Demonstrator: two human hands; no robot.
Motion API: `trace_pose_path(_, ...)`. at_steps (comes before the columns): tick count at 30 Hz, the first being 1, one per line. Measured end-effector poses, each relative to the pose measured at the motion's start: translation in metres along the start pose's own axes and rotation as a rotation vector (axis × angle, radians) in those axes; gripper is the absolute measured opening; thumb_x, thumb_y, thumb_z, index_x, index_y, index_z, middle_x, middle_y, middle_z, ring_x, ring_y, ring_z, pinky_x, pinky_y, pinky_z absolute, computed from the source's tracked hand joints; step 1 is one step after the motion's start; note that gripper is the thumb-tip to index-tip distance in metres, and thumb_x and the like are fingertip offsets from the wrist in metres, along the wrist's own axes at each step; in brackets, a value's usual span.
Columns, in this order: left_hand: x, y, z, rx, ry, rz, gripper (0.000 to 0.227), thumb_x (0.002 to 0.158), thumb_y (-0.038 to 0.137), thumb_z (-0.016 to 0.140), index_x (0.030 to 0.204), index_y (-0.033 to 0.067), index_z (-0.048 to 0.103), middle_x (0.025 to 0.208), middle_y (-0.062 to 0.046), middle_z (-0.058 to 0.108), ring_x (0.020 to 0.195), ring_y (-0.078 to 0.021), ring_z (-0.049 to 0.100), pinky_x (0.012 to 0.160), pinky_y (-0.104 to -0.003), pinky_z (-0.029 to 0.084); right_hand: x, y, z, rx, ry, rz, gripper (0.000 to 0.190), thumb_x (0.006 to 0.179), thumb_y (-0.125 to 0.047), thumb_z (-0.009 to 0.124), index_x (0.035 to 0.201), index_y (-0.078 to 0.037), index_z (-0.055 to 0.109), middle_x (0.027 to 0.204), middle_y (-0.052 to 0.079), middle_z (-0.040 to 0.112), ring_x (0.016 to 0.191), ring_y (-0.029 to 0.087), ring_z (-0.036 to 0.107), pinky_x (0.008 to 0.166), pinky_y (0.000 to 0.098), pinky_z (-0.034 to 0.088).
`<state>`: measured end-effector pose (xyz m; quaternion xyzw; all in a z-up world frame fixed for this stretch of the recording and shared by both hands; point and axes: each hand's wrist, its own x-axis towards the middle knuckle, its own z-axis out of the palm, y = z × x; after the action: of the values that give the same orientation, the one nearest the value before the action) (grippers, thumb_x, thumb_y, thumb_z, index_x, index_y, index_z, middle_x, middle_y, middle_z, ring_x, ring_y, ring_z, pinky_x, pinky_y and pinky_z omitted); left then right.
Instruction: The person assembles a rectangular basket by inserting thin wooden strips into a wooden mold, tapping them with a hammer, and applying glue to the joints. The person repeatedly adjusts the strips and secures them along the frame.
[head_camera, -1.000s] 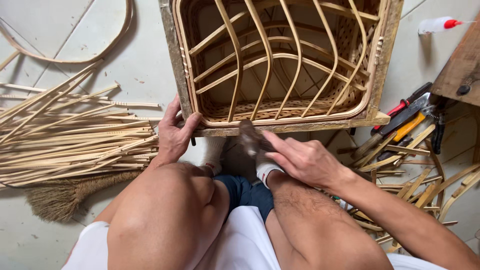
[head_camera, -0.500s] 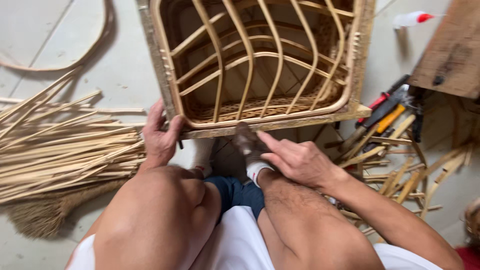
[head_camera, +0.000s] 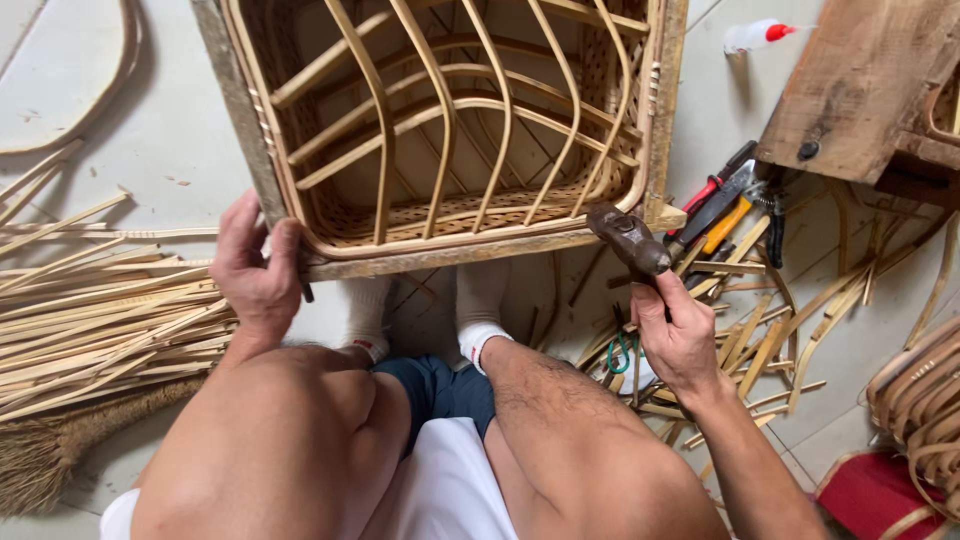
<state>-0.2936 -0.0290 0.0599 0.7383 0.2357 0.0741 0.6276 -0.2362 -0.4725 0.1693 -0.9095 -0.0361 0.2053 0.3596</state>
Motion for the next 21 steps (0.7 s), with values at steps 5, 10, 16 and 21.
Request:
trace_pose_path(5,0.014,0.012,-0.006,0.125,-0.082,0.081,0.043,0.110,0.016,0.068,0.148,-0.0008,0.056,0.145,-0.016,0.056,0.128,-0.0222,0.061,0.109,-0.036,0.056,0.010,-0.019,0.016,0.066,-0.087,-0.102,0.035,0.104,-0.014,0.061,0.139,-0.009,0.058,0.083,0.010,0.071,0.063,0.016,0.067,0.057,0.0321,0.054)
trace_pose_path(10,0.022,0.045,0.000,0.678,-0.107,0.778,0.061,0.099,0.036,0.074,0.144,0.0016,0.051,0.143,-0.020,0.051,0.133,-0.0342,0.049,0.114,-0.049,0.036,0.023,-0.049,0.008,-0.037,-0.109,-0.051,0.046,0.100,-0.014,0.064,0.145,-0.007,0.056,0.077,0.014,0.068,0.060,0.020,0.065,0.059,0.0385,0.054)
trace_pose_path(16,0.018,0.071,0.018,0.918,-0.674,0.956,0.051,0.094,0.019,0.072,0.144,0.0139,0.062,0.139,-0.009,0.060,0.123,-0.0245,0.061,0.109,-0.046,0.044,0.026,-0.028,0.002,0.074,-0.098,0.038,0.041,0.105,-0.017,0.055,0.144,-0.004,0.056,0.068,0.007,0.067,0.055,0.012,0.064,0.050,0.0294,0.054)
trace_pose_path(21,0.022,0.069,0.019,0.968,-0.694,1.024,0.053,0.094,0.010,0.066,0.147,0.0120,0.061,0.139,-0.009,0.061,0.115,-0.0222,0.062,0.098,-0.041,0.047,0.003,0.000,0.000,0.060,0.098,0.085,0.035,0.109,-0.018,0.058,0.138,0.002,0.060,0.072,0.006,0.064,0.060,0.012,0.061,0.055,0.0290,0.051)
